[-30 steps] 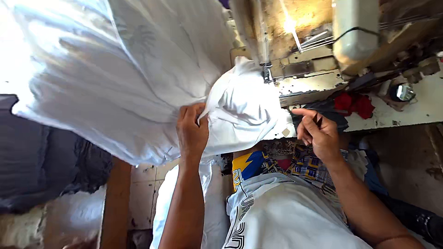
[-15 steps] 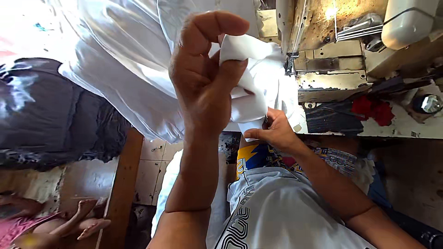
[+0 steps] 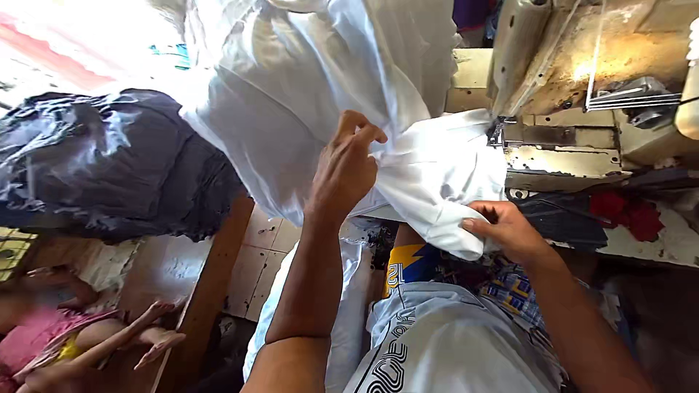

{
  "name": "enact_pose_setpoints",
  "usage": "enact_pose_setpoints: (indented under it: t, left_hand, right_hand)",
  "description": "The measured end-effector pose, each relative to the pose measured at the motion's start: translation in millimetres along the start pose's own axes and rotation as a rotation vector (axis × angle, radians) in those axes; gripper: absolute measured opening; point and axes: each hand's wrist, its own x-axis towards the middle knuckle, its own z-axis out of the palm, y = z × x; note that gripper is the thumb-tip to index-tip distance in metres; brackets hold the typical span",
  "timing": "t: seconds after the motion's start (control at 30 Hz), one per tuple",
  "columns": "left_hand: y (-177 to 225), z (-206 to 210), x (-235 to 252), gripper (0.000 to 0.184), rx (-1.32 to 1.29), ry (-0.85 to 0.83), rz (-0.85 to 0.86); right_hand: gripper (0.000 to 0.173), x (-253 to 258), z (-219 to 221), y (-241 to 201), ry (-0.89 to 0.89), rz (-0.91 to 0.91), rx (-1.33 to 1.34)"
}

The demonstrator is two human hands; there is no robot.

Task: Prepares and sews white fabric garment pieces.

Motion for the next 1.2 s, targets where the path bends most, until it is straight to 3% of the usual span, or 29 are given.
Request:
enact_pose_setpoints:
  t: [0.1, 0.17, 0.23, 0.3, 0.5, 0.7, 0.83, 1.03, 1.1, 1.2]
  left_hand:
    - [10.4, 33.7, 5.4, 0.027, -0.369, -0.013, 0.276]
    - [27.1, 53.1, 6.2, 0.037, -0.61, -0.231, 0.444]
    - [34.9, 61.7, 10.7, 0.039, -0.624, -0.445, 0.495]
    - [32.9, 59.6, 15.4, 0.026, -0.581, -0.561, 0.482]
    - [27.9, 32.6, 9.5, 0.017, -0.397, -0.516, 0.421]
    - [26.2, 37.3, -11.5, 0.007, -0.359, -0.466, 0.333]
    - [23.0, 43.4, -23.0, 0.019, -0.426, -0.329, 0.343]
    - [27.1, 42.8, -27.4, 0.018, -0.609, -0.278, 0.335]
    - [35.3, 44.2, -30.1, 0.014, -0.599, -0.202, 0.303]
    - [48.2, 45.5, -30.0, 0.026, -0.52, -0.101, 0.263]
  right_hand:
    - [0.019, 2.4, 3.5, -6.0, 0.004, 0.028, 0.055]
    - [0.017, 0.6, 2.7, -17.5, -0.071, -0.079, 0.011]
    - [0.013, 1.5, -1.0, -30.7, -0.106, -0.189, -0.067]
    - [0.011, 0.9, -7.1, -40.5, -0.093, -0.255, -0.145]
    - [0.009, 0.8, -24.8, -42.5, -0.008, -0.318, -0.193]
    - [0.01, -2.6, -14.5, -36.4, 0.067, -0.359, -0.097]
    - [0.011, -5.1, -12.6, -35.0, 0.128, -0.4, -0.119]
    - [0.021, -10.8, -5.9, -42.4, 0.171, -0.48, -0.287]
    - [0.021, -14.6, -1.2, -45.2, 0.18, -0.526, -0.365]
    - [0.02, -20.5, 6.8, -50.7, 0.162, -0.615, -0.524]
